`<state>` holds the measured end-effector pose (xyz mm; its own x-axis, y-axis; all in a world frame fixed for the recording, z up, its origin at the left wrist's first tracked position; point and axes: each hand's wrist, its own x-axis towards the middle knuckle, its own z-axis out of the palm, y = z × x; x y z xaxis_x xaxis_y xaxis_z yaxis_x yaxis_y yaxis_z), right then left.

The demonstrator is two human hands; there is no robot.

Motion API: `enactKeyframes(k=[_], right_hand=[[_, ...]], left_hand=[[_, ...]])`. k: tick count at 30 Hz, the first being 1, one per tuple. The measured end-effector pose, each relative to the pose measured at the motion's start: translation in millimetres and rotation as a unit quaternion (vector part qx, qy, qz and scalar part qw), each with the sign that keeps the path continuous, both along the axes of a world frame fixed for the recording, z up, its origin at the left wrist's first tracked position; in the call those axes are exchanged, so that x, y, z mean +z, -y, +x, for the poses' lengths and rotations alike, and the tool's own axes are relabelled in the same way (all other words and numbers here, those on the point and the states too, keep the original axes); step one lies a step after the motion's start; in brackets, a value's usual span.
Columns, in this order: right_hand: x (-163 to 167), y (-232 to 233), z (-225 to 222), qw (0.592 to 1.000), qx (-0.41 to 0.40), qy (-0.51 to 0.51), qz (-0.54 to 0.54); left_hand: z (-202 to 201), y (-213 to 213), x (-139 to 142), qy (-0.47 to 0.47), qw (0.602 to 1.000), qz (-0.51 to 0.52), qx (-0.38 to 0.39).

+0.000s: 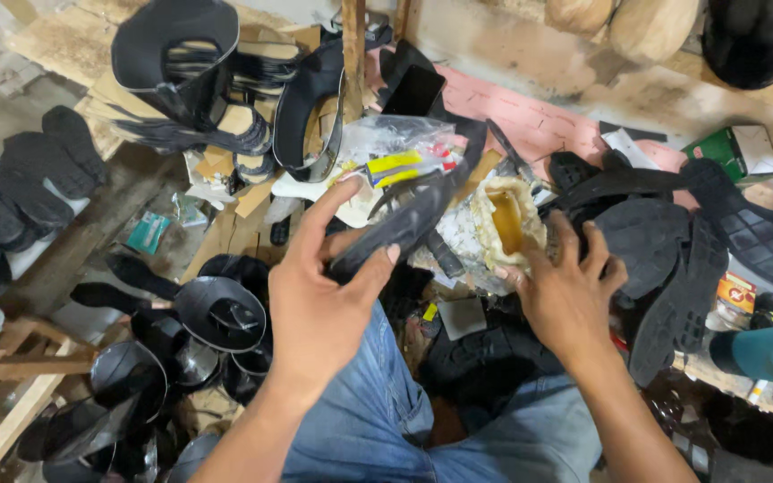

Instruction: The person applies a viscous adhesive to the bottom of black shoe soles using their fingers. They repeatedly dip fingers into a container of glue and spread it evenly across the sole surface, handling one sole at a time.

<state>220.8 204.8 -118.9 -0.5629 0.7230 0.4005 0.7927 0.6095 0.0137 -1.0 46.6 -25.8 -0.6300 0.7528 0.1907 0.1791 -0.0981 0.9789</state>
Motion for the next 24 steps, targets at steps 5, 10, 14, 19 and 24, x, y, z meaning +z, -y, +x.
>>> enactKeyframes(k=[5, 10, 14, 19, 24], right_hand=[[22, 1, -8, 0.998, -0.038, -0.018, -0.048], [60, 28, 2, 0.934, 0.173, -0.289, -0.123], [64, 36, 9, 0.972, 0.192, -0.124, 0.057], [66, 45, 13, 0.940, 0.269, -0.154, 0.141], [56, 64, 4, 0.879, 0.174, -0.349, -0.276]], left_hand=[[13, -12, 8, 0.142, 0.981, 0.083, -0.103], [26, -24, -13, 0.225, 0.943, 0.020, -0.244], [32, -27, -22, 0.321, 0.895, 0.007, -0.310], [21, -32, -22, 0.379, 0.892, 0.065, -0.238], [34, -37, -30, 0.345, 0.910, 0.027, -0.227]])
